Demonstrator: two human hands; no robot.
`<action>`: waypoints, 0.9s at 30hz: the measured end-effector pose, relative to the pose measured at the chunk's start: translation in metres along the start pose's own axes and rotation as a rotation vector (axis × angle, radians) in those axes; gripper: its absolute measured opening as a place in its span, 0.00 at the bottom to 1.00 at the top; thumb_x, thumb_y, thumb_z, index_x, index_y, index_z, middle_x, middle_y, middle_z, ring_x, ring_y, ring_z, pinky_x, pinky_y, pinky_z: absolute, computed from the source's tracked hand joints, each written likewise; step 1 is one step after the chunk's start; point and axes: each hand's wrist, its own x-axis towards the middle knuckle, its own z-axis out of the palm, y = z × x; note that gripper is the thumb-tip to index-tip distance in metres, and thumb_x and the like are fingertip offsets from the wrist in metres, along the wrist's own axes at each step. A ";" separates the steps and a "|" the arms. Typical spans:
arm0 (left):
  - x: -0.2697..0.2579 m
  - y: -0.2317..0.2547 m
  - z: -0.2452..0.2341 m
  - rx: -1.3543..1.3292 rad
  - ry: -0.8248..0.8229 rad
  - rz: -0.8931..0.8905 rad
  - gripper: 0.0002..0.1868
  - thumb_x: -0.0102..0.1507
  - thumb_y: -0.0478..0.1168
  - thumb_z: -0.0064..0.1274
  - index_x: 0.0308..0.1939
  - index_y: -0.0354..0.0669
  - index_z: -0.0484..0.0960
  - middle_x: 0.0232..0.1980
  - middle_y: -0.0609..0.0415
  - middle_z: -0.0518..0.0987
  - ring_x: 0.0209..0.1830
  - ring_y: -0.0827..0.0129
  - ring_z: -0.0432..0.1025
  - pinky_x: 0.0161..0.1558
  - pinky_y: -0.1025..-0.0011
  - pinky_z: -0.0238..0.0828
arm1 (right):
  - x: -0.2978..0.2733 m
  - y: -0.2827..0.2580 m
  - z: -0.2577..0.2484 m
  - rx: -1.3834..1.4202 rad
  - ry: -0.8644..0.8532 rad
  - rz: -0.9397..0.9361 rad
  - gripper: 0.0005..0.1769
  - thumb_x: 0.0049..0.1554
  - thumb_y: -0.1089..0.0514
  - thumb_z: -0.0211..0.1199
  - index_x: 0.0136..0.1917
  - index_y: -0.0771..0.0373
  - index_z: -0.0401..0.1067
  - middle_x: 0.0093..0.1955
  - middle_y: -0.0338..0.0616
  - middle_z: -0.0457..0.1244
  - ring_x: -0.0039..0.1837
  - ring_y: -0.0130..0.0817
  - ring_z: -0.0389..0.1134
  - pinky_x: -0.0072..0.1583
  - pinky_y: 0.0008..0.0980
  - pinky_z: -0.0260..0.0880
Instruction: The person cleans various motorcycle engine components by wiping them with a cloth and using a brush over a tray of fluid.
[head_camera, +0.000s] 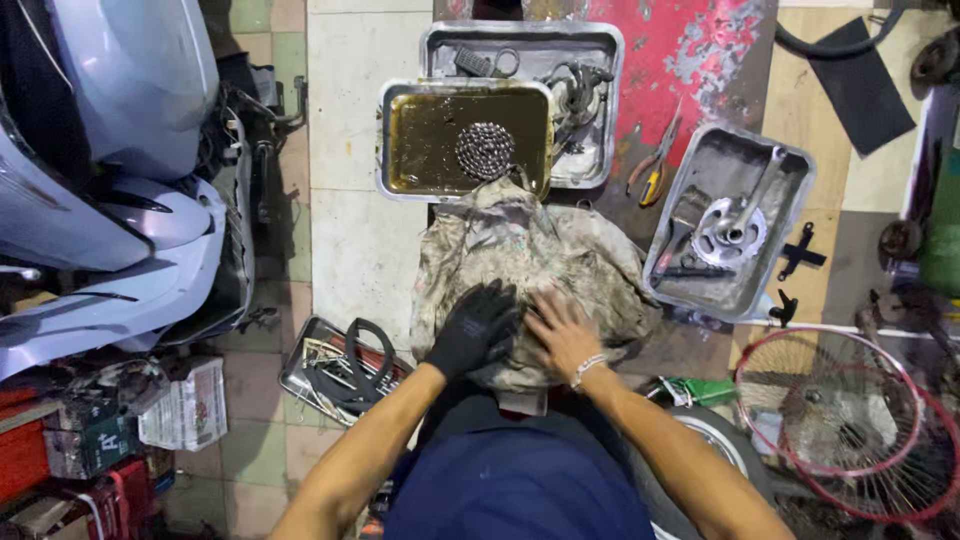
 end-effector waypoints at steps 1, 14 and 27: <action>0.008 -0.001 -0.003 0.069 0.022 0.166 0.36 0.45 0.55 0.60 0.57 0.46 0.81 0.55 0.33 0.80 0.56 0.44 0.74 0.57 0.52 0.68 | 0.007 0.014 0.000 -0.019 0.046 0.006 0.45 0.54 0.38 0.65 0.80 0.37 0.50 0.87 0.40 0.37 0.81 0.53 0.42 0.74 0.66 0.41; 0.170 -0.118 -0.037 0.018 0.104 -0.040 0.26 0.58 0.40 0.59 0.61 0.46 0.79 0.59 0.44 0.79 0.55 0.48 0.74 0.56 0.52 0.70 | 0.010 -0.022 0.025 0.559 0.558 0.196 0.41 0.51 0.52 0.68 0.75 0.59 0.60 0.78 0.64 0.50 0.77 0.60 0.51 0.75 0.55 0.48; 0.240 -0.176 0.023 0.283 -0.314 0.195 0.37 0.60 0.47 0.57 0.70 0.34 0.68 0.56 0.37 0.74 0.56 0.45 0.69 0.60 0.46 0.63 | -0.017 -0.017 0.026 0.697 0.668 0.287 0.36 0.50 0.57 0.67 0.71 0.64 0.64 0.73 0.63 0.56 0.72 0.61 0.57 0.70 0.49 0.58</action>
